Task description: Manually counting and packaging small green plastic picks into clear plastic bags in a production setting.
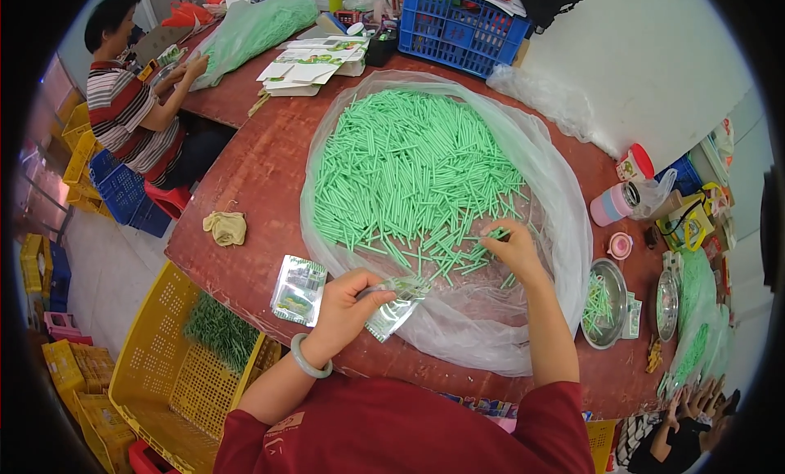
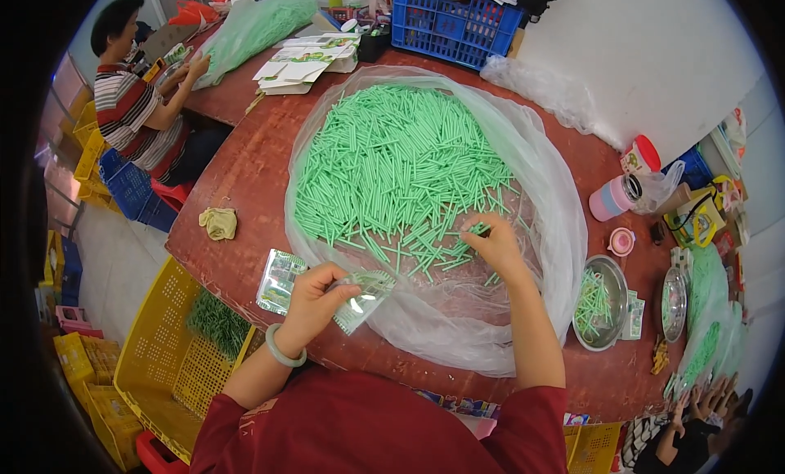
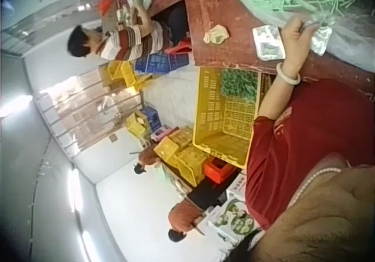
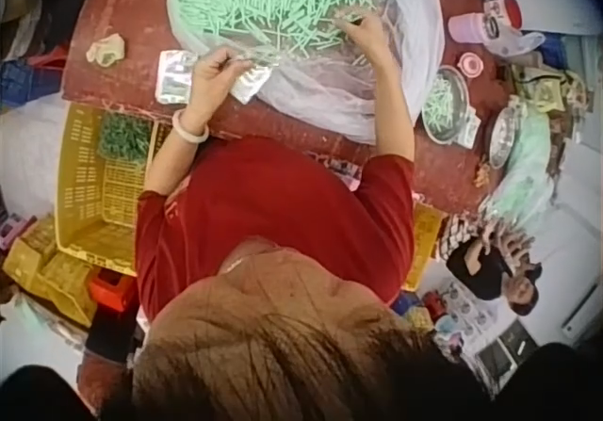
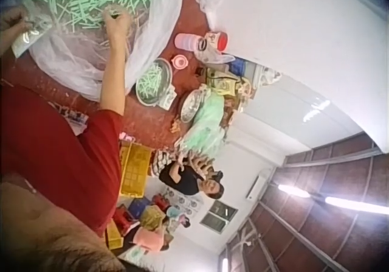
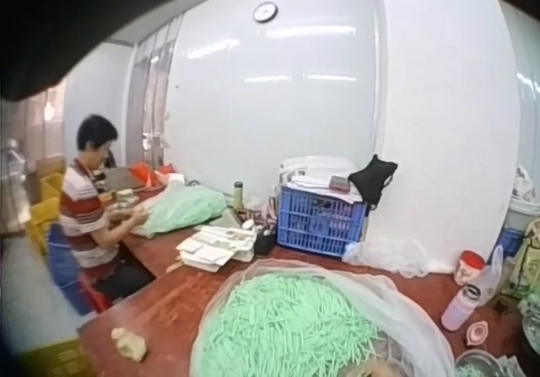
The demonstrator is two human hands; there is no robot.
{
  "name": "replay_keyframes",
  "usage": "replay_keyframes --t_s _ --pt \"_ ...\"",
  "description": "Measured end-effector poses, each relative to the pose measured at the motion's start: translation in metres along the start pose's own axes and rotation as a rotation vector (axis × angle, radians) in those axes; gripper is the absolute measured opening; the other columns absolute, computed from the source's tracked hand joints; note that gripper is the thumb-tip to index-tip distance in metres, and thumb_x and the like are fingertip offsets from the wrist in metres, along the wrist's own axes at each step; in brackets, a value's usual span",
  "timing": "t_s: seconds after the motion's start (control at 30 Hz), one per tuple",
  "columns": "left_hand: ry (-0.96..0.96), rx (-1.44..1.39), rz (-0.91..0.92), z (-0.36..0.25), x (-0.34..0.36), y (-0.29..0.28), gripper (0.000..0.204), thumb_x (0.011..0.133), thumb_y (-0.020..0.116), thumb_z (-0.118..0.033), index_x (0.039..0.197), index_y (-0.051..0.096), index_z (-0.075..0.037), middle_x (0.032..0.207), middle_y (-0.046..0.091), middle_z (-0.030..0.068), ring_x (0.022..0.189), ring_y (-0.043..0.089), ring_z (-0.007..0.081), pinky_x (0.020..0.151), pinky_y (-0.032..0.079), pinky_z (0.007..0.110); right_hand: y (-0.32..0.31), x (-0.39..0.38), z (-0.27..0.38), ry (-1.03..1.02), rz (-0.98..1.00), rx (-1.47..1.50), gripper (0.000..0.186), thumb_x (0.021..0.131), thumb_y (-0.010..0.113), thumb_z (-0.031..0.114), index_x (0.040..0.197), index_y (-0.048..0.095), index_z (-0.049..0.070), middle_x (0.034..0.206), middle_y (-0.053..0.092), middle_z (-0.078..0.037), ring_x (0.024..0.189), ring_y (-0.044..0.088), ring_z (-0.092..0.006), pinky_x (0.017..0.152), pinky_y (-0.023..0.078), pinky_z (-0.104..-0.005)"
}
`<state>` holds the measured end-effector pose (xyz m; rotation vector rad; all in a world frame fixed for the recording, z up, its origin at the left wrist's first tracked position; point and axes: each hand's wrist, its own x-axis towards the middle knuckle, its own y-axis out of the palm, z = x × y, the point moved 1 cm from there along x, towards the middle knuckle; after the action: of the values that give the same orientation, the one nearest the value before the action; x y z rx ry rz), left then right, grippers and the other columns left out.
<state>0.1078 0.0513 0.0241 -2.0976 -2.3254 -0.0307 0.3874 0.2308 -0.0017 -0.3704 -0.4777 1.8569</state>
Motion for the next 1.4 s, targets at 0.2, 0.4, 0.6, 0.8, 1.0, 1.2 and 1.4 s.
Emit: replay_keyframes --t_s 0.2,0.4,0.6,0.8,1.0,1.2,1.4 --pt "0.126 0.196 -0.016 0.000 0.000 -0.002 0.013 0.082 0.071 -0.009 0.085 0.064 0.001 0.072 0.055 0.0051 0.065 0.049 0.0119 0.059 0.038 0.026 0.005 -0.001 0.013 0.147 -0.060 -0.070 0.016 0.072 0.077 0.009 0.086 0.069 0.006 0.088 0.061 -0.009 0.066 0.061 -0.0152 0.059 0.048 -0.0287" --pt "0.142 0.210 -0.056 0.004 -0.001 -0.002 0.014 0.082 0.072 -0.009 0.085 0.063 0.001 0.073 0.054 0.0045 0.066 0.049 0.0123 0.060 0.038 0.026 0.014 -0.004 0.021 -0.505 -0.122 -0.276 0.018 0.073 0.076 0.007 0.088 0.067 0.003 0.075 0.060 -0.004 0.055 0.057 -0.0108 0.048 0.043 -0.0251" --pt "0.032 0.052 -0.042 0.009 0.000 -0.001 0.015 0.082 0.073 -0.010 0.082 0.062 0.001 0.073 0.055 0.0027 0.067 0.049 0.0098 0.060 0.039 0.026 0.022 0.000 0.005 -0.204 -0.009 -0.217 0.016 0.074 0.076 0.008 0.085 0.067 0.001 0.068 0.062 -0.004 0.054 0.056 -0.0093 0.047 0.043 -0.0247" --pt "0.183 0.197 0.011 0.008 0.001 -0.006 0.013 0.084 0.069 -0.009 0.089 0.065 0.003 0.071 0.058 0.0088 0.062 0.051 0.0161 0.058 0.040 0.028 0.004 -0.017 0.070 0.016 0.024 0.146 0.016 0.073 0.076 0.004 0.088 0.071 0.003 0.067 0.062 -0.001 0.057 0.055 -0.0074 0.052 0.043 -0.0227" --pt "0.225 0.142 0.074 0.008 0.002 -0.001 0.014 0.088 0.065 -0.010 0.090 0.064 0.004 0.077 0.061 0.0114 0.069 0.057 0.0197 0.062 0.044 0.030 0.023 -0.038 0.129 -0.138 0.159 0.441 0.016 0.074 0.074 -0.004 0.088 0.070 0.002 0.078 0.063 -0.002 0.064 0.055 -0.0065 0.055 0.041 -0.0202" --pt "0.240 0.142 0.070 0.007 0.003 0.003 0.015 0.090 0.063 -0.011 0.094 0.065 0.004 0.080 0.063 0.0115 0.073 0.059 0.0202 0.065 0.045 0.030 0.043 -0.040 0.134 -0.167 0.261 0.414 0.018 0.073 0.076 -0.003 0.088 0.071 0.002 0.081 0.062 -0.002 0.067 0.055 -0.0064 0.058 0.042 -0.0209" --pt "0.248 0.047 0.041 0.011 0.008 0.011 0.018 0.092 0.060 -0.011 0.102 0.065 0.003 0.083 0.062 0.0095 0.075 0.056 0.0169 0.067 0.044 0.028 0.054 -0.043 0.136 -0.175 0.432 0.307 0.025 0.073 0.078 0.002 0.096 0.068 0.004 0.086 0.060 -0.002 0.074 0.055 -0.0058 0.058 0.042 -0.0211"
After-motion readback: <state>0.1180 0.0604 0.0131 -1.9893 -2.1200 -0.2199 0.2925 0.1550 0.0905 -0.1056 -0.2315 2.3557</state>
